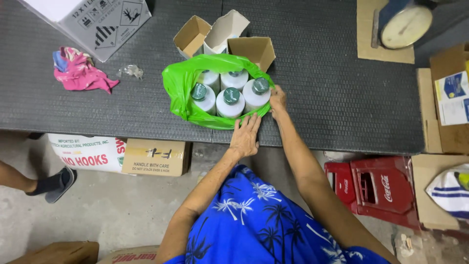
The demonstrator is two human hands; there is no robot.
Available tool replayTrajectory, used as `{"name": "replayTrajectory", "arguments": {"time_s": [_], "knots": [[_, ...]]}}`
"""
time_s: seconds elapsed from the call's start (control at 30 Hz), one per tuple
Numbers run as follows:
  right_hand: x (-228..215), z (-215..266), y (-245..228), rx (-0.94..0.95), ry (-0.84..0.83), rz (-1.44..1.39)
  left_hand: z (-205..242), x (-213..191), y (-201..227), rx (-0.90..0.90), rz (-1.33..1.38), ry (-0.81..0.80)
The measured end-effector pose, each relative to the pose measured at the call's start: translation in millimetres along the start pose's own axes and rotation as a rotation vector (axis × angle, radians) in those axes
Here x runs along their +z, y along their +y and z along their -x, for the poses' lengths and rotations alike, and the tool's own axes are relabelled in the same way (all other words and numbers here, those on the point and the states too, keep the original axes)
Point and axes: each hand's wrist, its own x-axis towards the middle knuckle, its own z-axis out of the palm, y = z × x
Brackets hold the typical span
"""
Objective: Unpack plastic bottles containing liquid from delivery boxes and place them into bags or storage zones.
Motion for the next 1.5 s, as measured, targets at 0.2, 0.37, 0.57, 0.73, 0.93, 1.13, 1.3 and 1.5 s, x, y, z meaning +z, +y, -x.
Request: {"name": "replayTrajectory", "arguments": {"time_s": [0.2,0.37,0.57,0.73,0.93,1.13,1.3,1.5], "knots": [[-6,-32,59,0.353,-0.103,-0.267,2,2,-2,-0.004,-0.293,-0.336],[-11,-5,57,0.093,0.086,-0.058,8,49,-37,-0.011,0.046,-0.149],[-1,103,-51,-0.52,0.25,0.039,1,84,-58,-0.359,1.001,0.278],[44,146,-111,-0.708,-0.026,0.007,-1,71,-59,-0.576,1.264,0.309],[88,140,-90,-0.709,-0.058,0.309,3,116,-98,-0.681,1.515,0.217],[95,145,-88,-0.699,0.09,0.318,12,68,-103,-0.876,1.696,0.003],[89,148,-99,-0.757,0.202,0.345,15,73,-117,-0.772,1.857,-0.091],[61,170,-175,-0.788,0.271,0.318,15,75,-126,-0.737,1.976,-0.189]]}}
